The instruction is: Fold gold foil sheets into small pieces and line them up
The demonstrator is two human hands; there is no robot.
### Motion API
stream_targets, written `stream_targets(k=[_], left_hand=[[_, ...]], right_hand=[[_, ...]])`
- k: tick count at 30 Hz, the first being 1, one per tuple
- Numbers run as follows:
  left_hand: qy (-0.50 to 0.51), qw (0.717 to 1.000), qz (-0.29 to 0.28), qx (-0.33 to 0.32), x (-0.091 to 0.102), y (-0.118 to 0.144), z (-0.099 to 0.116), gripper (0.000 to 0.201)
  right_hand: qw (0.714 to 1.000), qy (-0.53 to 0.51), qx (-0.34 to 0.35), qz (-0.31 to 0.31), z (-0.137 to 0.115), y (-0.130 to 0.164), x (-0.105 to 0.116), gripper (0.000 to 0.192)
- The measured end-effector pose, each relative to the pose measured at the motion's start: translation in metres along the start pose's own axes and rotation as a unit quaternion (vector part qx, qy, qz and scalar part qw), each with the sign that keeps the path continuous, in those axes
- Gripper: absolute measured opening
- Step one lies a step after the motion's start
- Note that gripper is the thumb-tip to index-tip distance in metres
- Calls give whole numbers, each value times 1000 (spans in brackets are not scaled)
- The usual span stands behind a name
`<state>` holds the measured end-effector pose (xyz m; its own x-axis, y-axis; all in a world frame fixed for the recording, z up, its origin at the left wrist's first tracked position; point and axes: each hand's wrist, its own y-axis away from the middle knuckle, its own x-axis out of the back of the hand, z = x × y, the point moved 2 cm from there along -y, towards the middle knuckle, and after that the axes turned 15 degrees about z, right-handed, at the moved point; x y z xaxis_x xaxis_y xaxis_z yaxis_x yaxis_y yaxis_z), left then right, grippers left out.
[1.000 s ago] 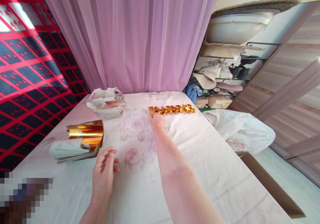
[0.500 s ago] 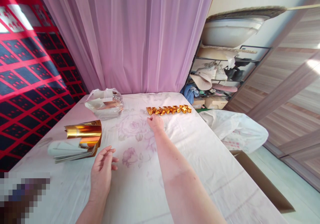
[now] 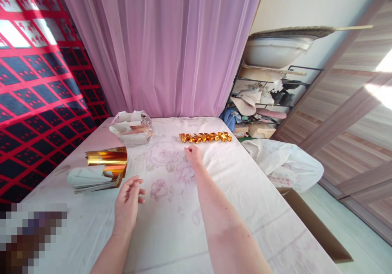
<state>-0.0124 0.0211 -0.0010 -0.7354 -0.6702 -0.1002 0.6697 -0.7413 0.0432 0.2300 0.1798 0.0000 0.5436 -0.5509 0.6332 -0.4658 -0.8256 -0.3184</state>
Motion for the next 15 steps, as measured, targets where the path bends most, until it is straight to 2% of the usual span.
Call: stream_targets(k=[9,12,15], left_hand=[[65,997,12,40,-2,4,6,42],[83,995,40,44,0,2,6,46],[98,992,67,50,2,0,5,48]], right_hand=[[998,-68,-15,-10,3,24,21,27],[996,-76,-5,-45,-13,28,15,26],[991,-89,30,-92,-49,39,-2,21]])
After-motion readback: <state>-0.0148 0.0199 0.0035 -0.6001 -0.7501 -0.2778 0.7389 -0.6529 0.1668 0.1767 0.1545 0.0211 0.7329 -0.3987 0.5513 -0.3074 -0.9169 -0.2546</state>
